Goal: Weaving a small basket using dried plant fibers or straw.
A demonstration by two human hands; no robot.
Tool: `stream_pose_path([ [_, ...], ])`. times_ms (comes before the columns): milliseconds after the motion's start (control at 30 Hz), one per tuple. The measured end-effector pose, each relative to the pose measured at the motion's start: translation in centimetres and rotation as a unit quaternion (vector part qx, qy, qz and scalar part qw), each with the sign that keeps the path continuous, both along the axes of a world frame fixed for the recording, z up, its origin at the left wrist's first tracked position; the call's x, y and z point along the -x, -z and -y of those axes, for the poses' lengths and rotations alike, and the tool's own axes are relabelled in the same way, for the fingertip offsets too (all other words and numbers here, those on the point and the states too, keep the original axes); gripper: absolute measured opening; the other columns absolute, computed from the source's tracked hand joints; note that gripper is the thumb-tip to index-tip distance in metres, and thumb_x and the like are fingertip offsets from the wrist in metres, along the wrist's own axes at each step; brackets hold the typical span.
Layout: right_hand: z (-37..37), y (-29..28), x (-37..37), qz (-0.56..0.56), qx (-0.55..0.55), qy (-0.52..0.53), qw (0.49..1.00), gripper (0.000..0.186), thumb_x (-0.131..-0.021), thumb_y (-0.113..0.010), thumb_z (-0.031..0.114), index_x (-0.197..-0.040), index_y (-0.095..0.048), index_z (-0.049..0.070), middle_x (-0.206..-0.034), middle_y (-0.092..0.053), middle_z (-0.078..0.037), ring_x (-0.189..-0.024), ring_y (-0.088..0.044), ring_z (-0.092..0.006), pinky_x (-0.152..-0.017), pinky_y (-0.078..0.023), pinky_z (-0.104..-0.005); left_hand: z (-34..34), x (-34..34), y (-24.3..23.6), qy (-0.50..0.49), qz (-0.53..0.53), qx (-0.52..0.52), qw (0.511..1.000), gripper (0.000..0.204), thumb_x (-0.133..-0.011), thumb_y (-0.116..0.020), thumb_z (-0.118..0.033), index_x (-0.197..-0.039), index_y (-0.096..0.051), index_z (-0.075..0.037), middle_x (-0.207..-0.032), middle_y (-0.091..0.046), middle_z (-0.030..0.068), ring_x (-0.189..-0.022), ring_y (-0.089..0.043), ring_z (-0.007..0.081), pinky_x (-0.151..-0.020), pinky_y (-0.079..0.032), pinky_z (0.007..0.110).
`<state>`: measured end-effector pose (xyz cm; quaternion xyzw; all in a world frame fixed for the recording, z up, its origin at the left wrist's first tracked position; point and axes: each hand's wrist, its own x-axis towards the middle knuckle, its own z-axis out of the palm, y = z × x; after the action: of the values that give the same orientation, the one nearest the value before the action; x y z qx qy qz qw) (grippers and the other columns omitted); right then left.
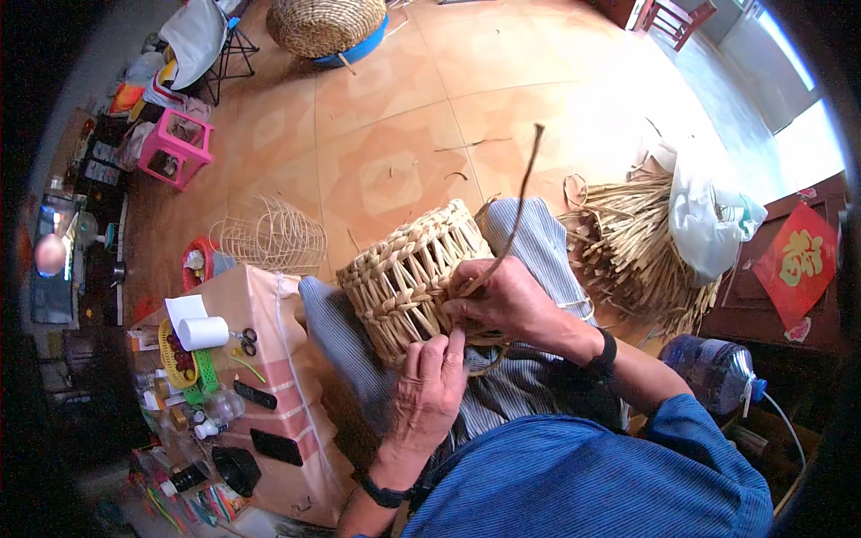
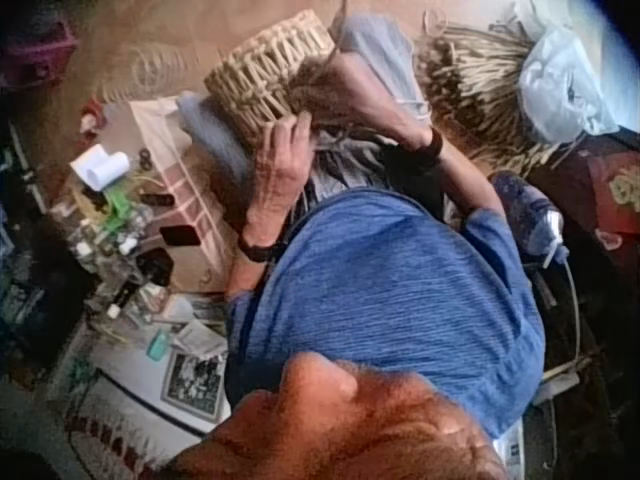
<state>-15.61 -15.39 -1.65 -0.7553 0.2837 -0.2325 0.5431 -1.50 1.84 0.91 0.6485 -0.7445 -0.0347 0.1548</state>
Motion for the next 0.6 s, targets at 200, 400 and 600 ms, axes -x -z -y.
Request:
stream_pose_path([
  [200, 0.8, -0.9, -0.7, -0.04, 0.129, -0.064, 0.989, 0.021, -0.09, -0.084, 0.019, -0.095, -0.072, 0.003, -0.083, -0.07, -0.017, -0.074, -0.071, -0.0355, -0.067, -0.056, -0.0424, 0.2, 0.9, -0.7, -0.055, -0.051, -0.027, 0.997, 0.066, -0.076, -0.093, -0.023, -0.131, -0.065, 0.0, -0.126, -0.056, 0.0158, -0.112, -0.06, 0.0371, -0.094, -0.055, 0.047],
  [400, 0.9, -0.7, -0.2, 0.022, 0.122, -0.128, 0.984, 0.021, -0.093, -0.078, 0.02, -0.094, -0.067, 0.003, -0.086, -0.068, -0.02, -0.078, -0.066, -0.0413, -0.068, -0.054, -0.0458, 1.6, -0.5, -1.0, -0.023, 0.012, -0.106, 0.994, 0.058, -0.077, -0.091, -0.031, -0.124, -0.068, -0.005, -0.12, -0.055, 0.0152, -0.112, -0.059, 0.0359, -0.09, -0.055, 0.047],
  [600, 1.0, -2.5, 0.8, -0.008, 0.105, -0.146, 0.984, 0.015, -0.093, -0.079, 0.011, -0.102, -0.071, 0.001, -0.093, -0.072, -0.014, -0.086, -0.071, -0.0361, -0.077, -0.059, -0.0437, -5.0, -4.9, 0.8, 0.081, -0.466, -0.176, 0.863, 0.025, -0.094, -0.061, 0.004, -0.112, -0.075, -0.006, -0.118, -0.07, 0.0099, -0.107, -0.071, 0.0265, -0.096, -0.057, 0.037],
])
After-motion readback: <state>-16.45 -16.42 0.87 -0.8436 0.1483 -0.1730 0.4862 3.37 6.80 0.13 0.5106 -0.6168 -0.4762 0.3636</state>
